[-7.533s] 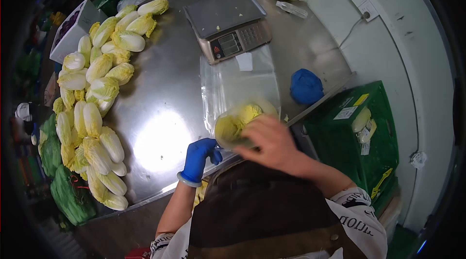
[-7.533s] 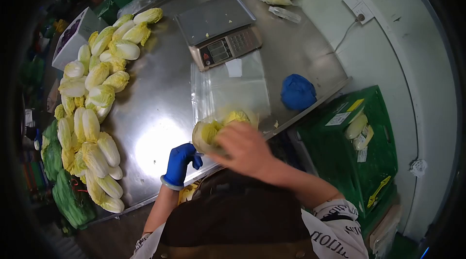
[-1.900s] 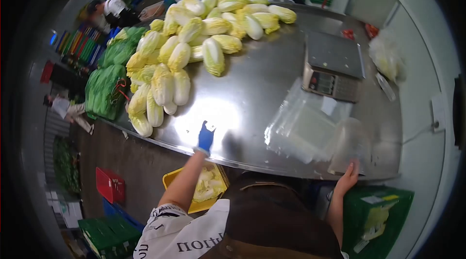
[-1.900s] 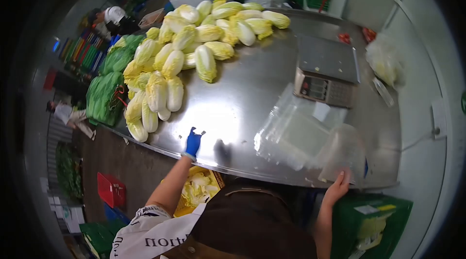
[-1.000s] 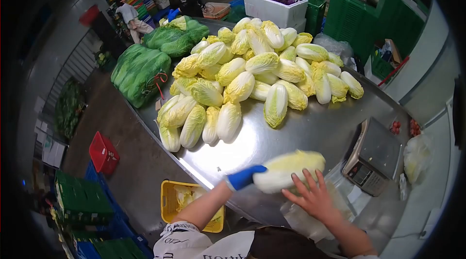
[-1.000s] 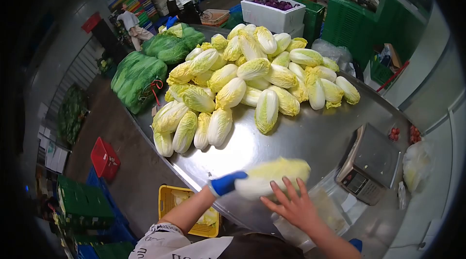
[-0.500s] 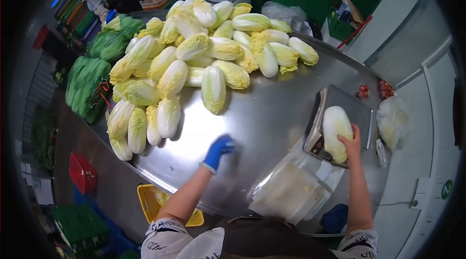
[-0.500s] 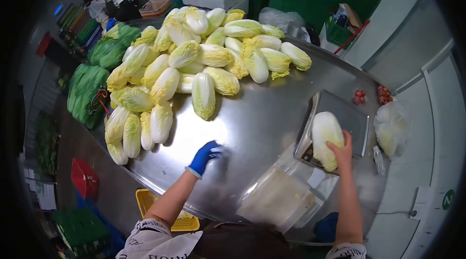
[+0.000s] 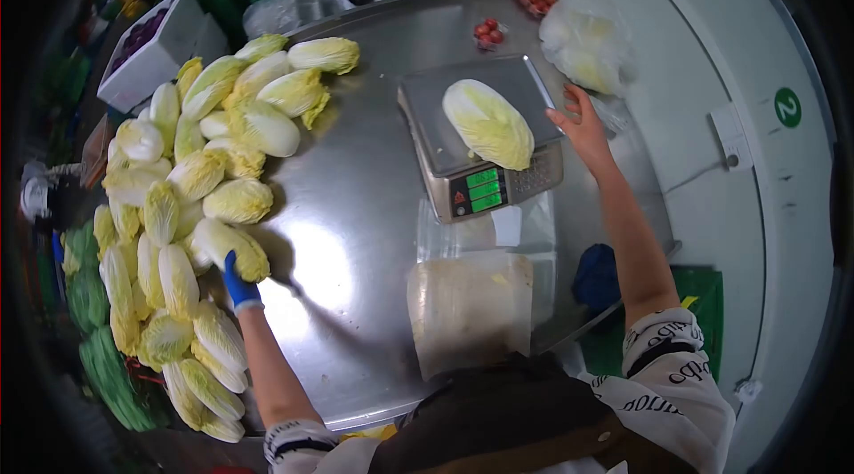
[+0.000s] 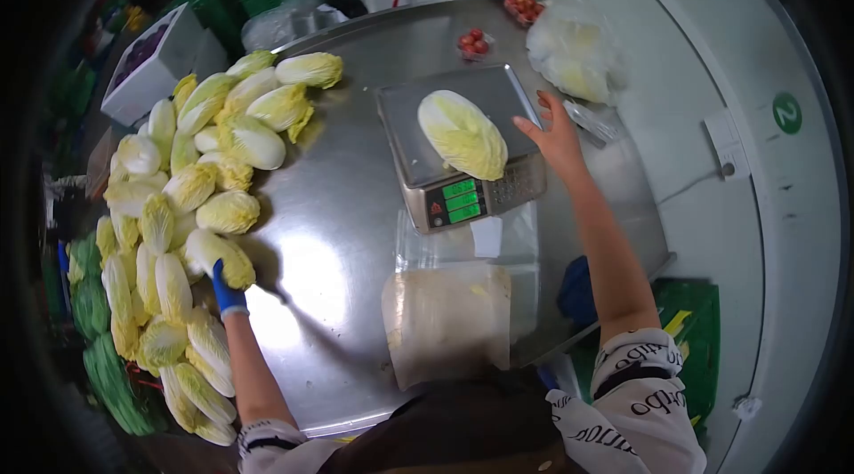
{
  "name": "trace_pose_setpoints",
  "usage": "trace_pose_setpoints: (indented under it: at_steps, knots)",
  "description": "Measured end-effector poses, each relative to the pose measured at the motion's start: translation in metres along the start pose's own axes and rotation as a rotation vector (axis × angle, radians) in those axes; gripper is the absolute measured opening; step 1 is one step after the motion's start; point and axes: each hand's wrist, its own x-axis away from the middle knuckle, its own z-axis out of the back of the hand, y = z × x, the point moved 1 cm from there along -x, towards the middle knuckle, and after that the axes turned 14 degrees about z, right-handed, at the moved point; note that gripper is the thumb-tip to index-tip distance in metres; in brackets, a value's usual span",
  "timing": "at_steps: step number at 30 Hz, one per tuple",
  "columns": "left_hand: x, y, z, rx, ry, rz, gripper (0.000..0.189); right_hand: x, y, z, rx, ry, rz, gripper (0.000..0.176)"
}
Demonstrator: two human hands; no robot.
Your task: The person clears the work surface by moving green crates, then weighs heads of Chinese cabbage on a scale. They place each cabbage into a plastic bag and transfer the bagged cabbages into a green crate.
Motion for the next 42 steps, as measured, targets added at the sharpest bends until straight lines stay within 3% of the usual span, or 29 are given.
trace_pose_setpoints:
  at_steps: [1,3,6,9,12,15,17,19,23,24,27,29,30,31,32,33,34,35,36,37,38,39,41,42]
  knots:
    - [0.025,-0.003,-0.016,0.111,-0.129,0.129,0.052,0.005,0.003,0.004,-0.009,-0.028,0.002,0.083]
    - [0.068,-0.021,-0.054,0.138,-0.133,0.068,0.051,0.012,0.011,0.002,-0.033,-0.088,-0.003,0.084]
    - [0.100,-0.043,-0.116,-0.044,-0.200,0.167,0.054,0.010,0.013,-0.033,0.000,-0.183,-0.029,0.090]
    - [0.106,-0.058,-0.209,-0.336,-0.306,0.220,0.059,-0.002,0.020,-0.074,-0.203,-0.225,-0.172,0.087]
    - [0.124,-0.074,-0.325,-0.584,-0.440,0.063,0.064,-0.007,0.024,-0.080,-0.535,-0.230,-0.340,0.077]
    - [0.109,-0.106,-0.395,-0.700,-0.490,-0.063,0.076,0.012,0.039,-0.063,-0.938,-0.208,-0.539,0.062]
    - [0.068,-0.141,-0.412,-0.795,-0.449,-0.168,0.085,0.057,0.045,-0.054,-1.166,-0.169,-0.614,0.055]
    - [0.076,-0.161,-0.431,-1.027,-0.310,-0.318,0.089,0.121,0.036,-0.040,-1.332,-0.153,-0.715,0.054]
    - [0.102,-0.183,-0.439,-1.690,-0.106,-0.544,0.098,0.249,0.012,-0.027,-1.504,-0.304,-0.844,0.067]
    - [0.110,-0.184,-0.437,-1.714,-0.119,-0.544,0.097,0.276,0.003,-0.031,-1.525,-0.280,-0.835,0.072]
    - [0.128,-0.181,-0.395,-1.544,-0.106,-1.091,0.090,0.325,-0.026,-0.036,-1.325,-0.246,-0.833,0.080]
    - [0.148,-0.170,-0.343,-1.280,-0.263,-0.909,0.070,0.360,-0.022,-0.062,-1.132,-0.247,-0.772,0.083]
    - [0.159,-0.170,-0.308,-1.125,-0.264,-0.676,0.060,0.371,-0.023,-0.073,-1.135,-0.205,-0.731,0.085]
    - [0.158,-0.181,-0.259,-1.069,-0.104,-0.414,0.048,0.379,-0.023,-0.084,-1.145,-0.168,-0.687,0.087]
    - [0.130,-0.207,-0.175,-1.605,-0.050,-0.903,0.034,0.387,-0.018,-0.095,-1.082,-0.172,-0.682,0.087]
    - [0.149,-0.217,-0.139,-1.280,-0.033,-0.329,0.025,0.393,-0.013,-0.104,-1.010,-0.158,-0.676,0.087]
    - [0.152,-0.238,-0.096,-1.113,-0.057,-0.097,0.023,0.394,-0.013,-0.106,-0.939,-0.212,-0.601,0.089]
    - [0.172,-0.248,-0.074,-1.361,-0.275,-0.355,0.025,0.396,-0.013,-0.105,-0.861,-0.248,-0.530,0.091]
    - [0.156,-0.280,-0.040,-1.768,-0.377,-0.386,0.027,0.404,-0.003,-0.111,-0.796,-0.251,-0.501,0.087]
    - [0.190,-0.276,-0.067,-1.511,-0.356,0.209,0.028,0.403,-0.001,-0.104,-0.601,-0.300,-0.391,0.084]
    - [0.243,-0.256,-0.099,-0.833,-0.227,0.530,0.031,0.399,-0.004,-0.091,-0.405,-0.343,-0.278,0.081]
    - [0.232,-0.287,-0.080,-0.669,-0.350,0.503,0.032,0.390,-0.007,-0.076,-0.208,-0.379,-0.162,0.078]
    - [0.235,-0.297,-0.083,-0.790,-0.316,0.594,0.039,0.369,-0.017,-0.039,-0.012,-0.215,0.059,0.064]
    - [0.240,-0.298,-0.090,-0.750,-0.316,0.594,0.041,0.369,0.011,-0.036,-0.095,-0.166,-0.080,0.060]
